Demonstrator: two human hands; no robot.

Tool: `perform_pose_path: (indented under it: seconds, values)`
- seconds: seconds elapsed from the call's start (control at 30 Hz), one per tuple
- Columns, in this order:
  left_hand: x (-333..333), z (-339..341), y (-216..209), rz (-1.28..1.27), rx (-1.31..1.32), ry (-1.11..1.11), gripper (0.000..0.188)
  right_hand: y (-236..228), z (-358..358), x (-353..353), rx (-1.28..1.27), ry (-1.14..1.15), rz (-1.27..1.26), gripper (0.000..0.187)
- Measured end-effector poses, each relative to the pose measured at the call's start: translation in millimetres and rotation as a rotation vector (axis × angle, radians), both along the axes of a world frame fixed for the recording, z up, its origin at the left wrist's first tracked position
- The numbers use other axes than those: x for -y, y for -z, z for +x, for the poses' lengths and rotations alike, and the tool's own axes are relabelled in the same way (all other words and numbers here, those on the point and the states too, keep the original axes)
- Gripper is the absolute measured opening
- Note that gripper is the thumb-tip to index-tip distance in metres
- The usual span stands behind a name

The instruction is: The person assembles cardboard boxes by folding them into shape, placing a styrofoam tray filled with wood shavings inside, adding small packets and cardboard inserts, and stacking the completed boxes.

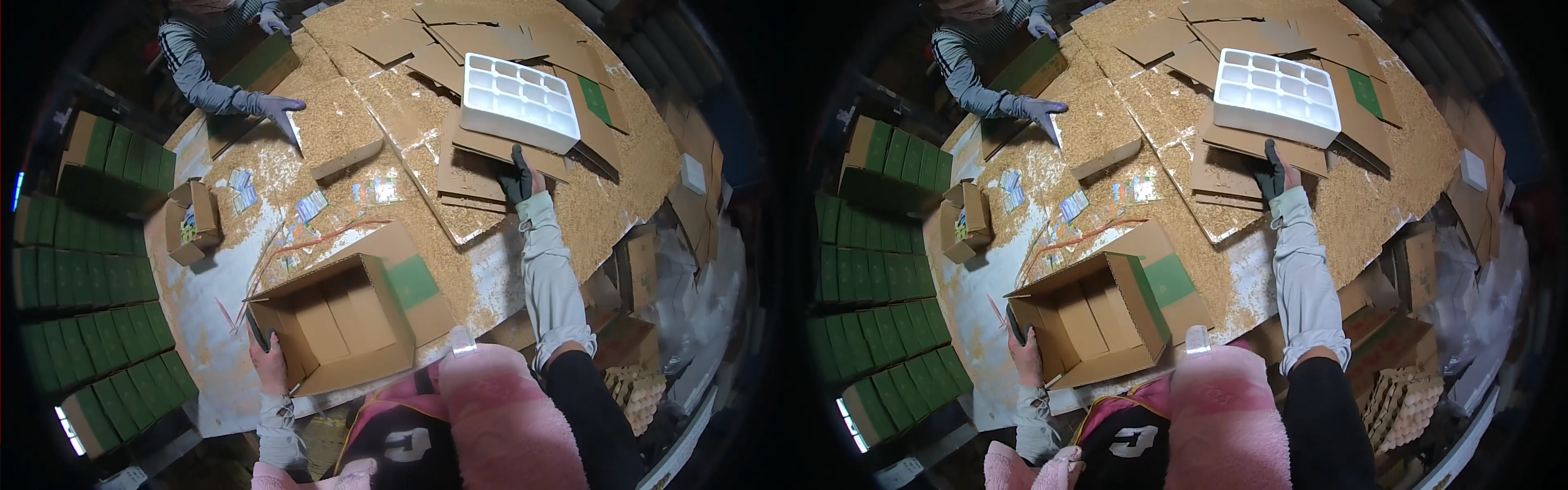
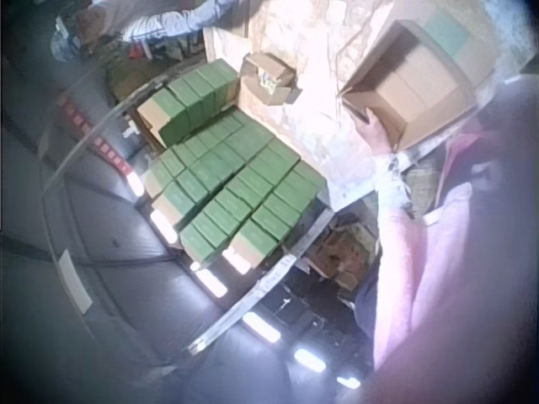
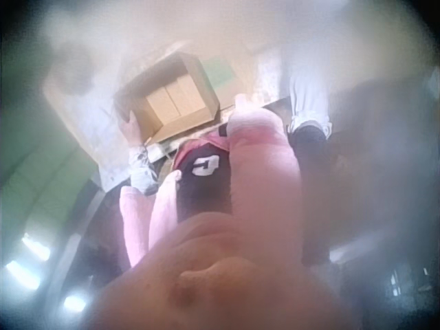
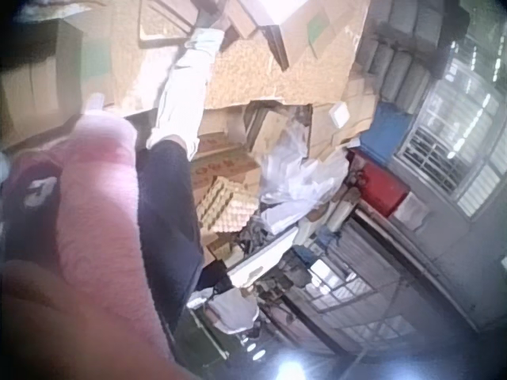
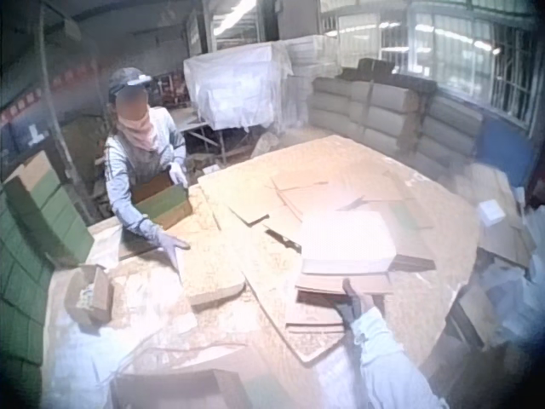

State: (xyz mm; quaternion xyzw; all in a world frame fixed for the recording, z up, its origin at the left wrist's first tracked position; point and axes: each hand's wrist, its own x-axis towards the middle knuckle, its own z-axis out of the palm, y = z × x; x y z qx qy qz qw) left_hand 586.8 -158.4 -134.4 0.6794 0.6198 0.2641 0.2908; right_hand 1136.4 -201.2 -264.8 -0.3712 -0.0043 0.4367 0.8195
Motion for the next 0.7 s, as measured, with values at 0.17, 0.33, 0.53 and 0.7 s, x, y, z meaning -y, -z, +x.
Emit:
perform_pose_path:
  seconds: [0.17, 0.33, 0.53, 0.7]
  values:
    - [3.7, -10.3, 5.3, -0.016, 0.119, -0.094, 0.053, 0.5, -82.4, 48.7, 0.351, 0.514, -0.345, 0.018]
    - [-0.3, -9.9, 11.1, -0.074, 0.192, -0.105, 0.052, 54.2, -142.3, 27.2, 0.906, 0.259, -1.371, 0.075]
    - [4.8, -11.8, 11.7, 0.012, 0.201, -0.071, 0.052, 52.4, -128.5, -27.3, 0.621, 0.299, -1.447, 0.094]
    - [2.5, -10.6, 12.0, -0.014, 0.242, -0.062, 0.053, 30.6, -110.7, -17.4, 0.461, 0.588, -0.964, 0.074]
